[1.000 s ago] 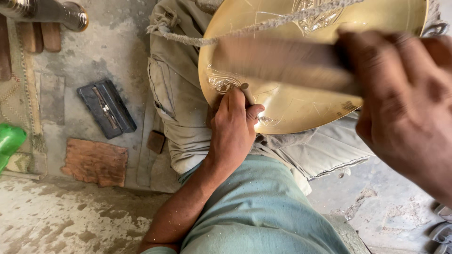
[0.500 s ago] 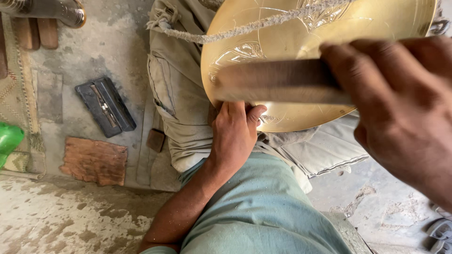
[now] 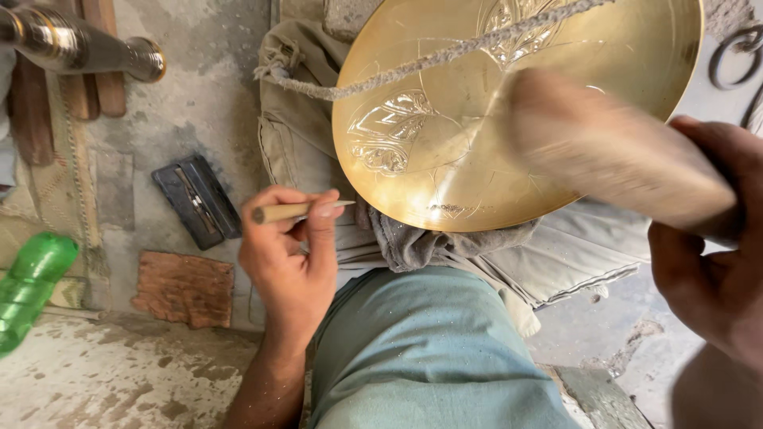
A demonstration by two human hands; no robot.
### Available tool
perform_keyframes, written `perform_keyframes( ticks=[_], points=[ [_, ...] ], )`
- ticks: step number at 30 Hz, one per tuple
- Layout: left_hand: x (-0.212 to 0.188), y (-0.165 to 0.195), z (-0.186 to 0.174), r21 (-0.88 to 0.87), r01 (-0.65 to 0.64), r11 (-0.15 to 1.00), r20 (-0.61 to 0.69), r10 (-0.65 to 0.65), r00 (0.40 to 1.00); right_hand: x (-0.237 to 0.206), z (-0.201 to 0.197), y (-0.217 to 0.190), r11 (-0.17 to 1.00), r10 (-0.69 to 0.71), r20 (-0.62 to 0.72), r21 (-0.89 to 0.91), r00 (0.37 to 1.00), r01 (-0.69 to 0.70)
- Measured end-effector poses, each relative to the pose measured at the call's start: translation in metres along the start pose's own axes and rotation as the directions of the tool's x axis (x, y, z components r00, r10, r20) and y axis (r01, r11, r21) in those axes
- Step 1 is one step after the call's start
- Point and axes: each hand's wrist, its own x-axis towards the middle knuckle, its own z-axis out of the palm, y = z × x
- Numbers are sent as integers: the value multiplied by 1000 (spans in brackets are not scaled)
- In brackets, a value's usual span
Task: The person uses a wooden mallet and a metal punch to emboss a floral pattern onto a brass plate. They hold the plate steady on a cloth-covered lap and strike the punch repeatedly to deepen the design.
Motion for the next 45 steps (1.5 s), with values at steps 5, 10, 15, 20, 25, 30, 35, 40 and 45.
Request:
perform_keyframes(
  ticks=[5,10,15,20,25,30,35,40,45],
  points=[
    [21,6,4,-34,-44,998,61,46,997,-42,46,40,768,405,-74,568,911,-295],
    [46,9,35,83,-173,981,283,143,948,-66,71,46,667,577,-75,617,813,-417],
    [65,5,56,155,-445,882,462,333,822,-76,81,46,686,585,-61,569,809,-453],
    [69,5,58,220,-478,851,503,321,803,-68,75,49,865,410,-147,375,900,-333],
    [70,1,60,251,-459,852,511,286,810,-38,65,29,916,291,-209,344,934,-208],
    [66,-2,62,170,-439,882,512,302,804,4,50,4,998,48,-217,-32,975,-56],
    [67,-5,65,181,-437,881,470,313,825,23,35,-9,952,-112,-125,-297,986,70],
    [65,-5,67,241,-392,888,497,234,835,29,32,-10,929,-146,-40,-350,988,123],
    [64,-3,65,218,-387,896,471,251,846,31,28,-7,986,87,23,-148,996,-83]
  ],
)
